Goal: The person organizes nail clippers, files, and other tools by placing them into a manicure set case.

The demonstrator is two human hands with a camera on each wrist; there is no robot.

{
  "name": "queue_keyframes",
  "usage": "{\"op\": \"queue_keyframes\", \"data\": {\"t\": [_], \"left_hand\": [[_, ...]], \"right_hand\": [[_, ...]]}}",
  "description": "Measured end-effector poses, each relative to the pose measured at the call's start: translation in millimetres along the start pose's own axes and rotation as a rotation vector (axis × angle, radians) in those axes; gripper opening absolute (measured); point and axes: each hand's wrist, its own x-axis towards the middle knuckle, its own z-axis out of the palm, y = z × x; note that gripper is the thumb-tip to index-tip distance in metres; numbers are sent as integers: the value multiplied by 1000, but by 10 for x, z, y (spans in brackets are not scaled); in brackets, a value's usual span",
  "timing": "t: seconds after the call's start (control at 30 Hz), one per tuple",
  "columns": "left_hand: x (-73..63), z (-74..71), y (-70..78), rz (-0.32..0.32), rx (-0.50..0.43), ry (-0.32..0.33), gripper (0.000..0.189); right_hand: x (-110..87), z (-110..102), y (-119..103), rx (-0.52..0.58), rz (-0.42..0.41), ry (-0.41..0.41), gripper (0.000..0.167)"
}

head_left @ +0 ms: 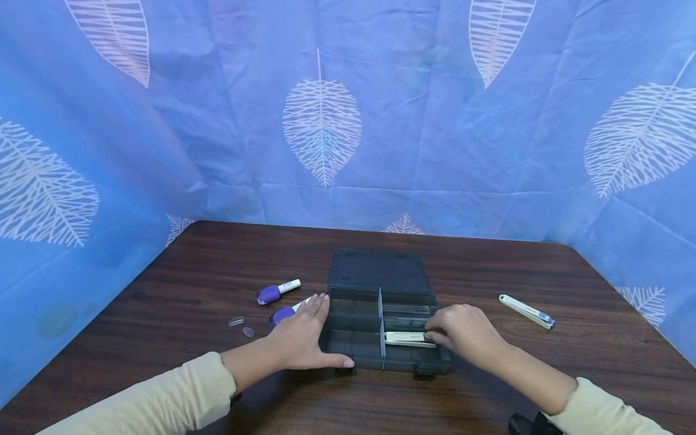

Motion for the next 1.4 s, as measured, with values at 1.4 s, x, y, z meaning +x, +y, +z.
{"op": "queue_keyframes", "data": {"t": [1.4], "left_hand": [[2, 8, -4, 0, -4, 0, 112]], "right_hand": [[-792, -187, 1181, 132, 511, 283, 37]]}}
